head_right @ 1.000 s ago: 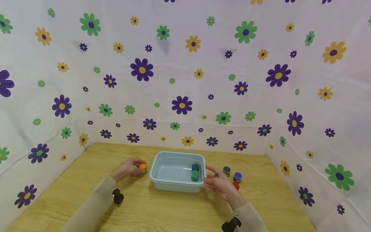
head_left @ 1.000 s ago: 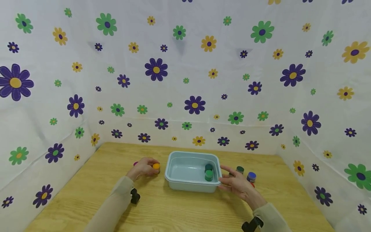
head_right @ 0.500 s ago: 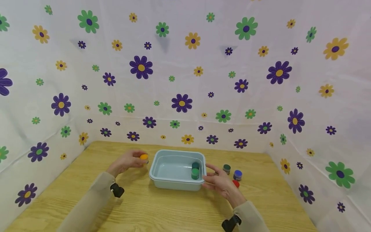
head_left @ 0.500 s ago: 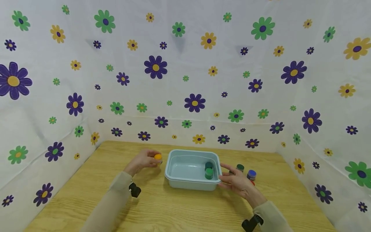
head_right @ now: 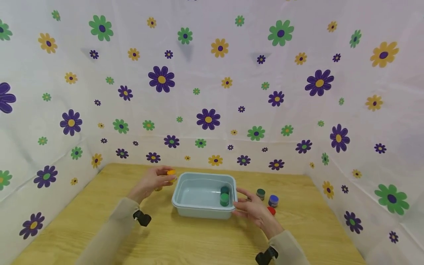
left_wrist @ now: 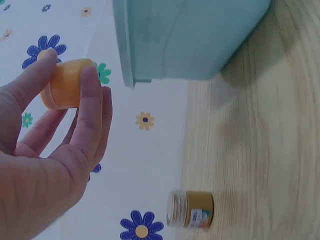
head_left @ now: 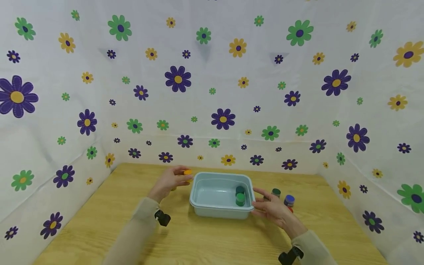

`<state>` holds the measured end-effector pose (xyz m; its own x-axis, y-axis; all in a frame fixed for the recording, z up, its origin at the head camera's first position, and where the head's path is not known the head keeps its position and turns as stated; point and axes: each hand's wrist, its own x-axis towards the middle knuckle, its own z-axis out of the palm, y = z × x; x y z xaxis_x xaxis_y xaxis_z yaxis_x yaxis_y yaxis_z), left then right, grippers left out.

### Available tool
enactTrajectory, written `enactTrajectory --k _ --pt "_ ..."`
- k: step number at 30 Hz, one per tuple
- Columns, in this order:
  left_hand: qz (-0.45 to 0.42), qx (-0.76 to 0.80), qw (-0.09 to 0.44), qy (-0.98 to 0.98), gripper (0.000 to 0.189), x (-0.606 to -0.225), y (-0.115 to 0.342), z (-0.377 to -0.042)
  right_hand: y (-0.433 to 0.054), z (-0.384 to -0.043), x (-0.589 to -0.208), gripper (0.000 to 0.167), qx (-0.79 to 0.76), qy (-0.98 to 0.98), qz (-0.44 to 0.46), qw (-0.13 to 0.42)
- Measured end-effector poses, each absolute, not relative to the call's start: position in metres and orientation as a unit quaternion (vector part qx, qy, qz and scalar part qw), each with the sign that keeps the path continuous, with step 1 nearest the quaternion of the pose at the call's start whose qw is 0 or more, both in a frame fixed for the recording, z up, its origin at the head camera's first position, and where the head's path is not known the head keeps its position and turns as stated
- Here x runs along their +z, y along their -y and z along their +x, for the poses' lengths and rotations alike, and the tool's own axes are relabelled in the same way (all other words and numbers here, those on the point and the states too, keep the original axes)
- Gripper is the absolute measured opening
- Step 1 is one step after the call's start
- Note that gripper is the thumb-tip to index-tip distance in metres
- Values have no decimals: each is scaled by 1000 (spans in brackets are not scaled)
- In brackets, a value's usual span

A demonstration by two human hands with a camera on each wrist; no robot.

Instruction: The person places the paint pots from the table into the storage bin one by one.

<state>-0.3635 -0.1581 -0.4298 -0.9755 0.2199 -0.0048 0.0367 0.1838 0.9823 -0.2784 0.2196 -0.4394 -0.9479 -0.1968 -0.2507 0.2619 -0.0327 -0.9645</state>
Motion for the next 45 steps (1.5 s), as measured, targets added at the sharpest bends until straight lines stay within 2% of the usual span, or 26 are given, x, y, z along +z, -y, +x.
enactTrajectory --k 10,23,32,36,45 --pt "127 634 71 -759 46 -424 125 -364 -222 -279 -440 69 -721 -674 20 156" --pt "114 645 58 -754 44 -428 87 -358 -220 -281 -443 69 -725 -670 13 160" --pt "108 629 71 -766 39 -437 58 -362 -222 -280 -442 71 -728 -666 10 164" --pt "104 639 68 -760 35 -438 51 -363 -222 -280 -441 71 -727 -666 10 165" --pt "90 639 74 -761 37 -440 41 -365 -221 -280 -442 71 -728 -666 15 159"
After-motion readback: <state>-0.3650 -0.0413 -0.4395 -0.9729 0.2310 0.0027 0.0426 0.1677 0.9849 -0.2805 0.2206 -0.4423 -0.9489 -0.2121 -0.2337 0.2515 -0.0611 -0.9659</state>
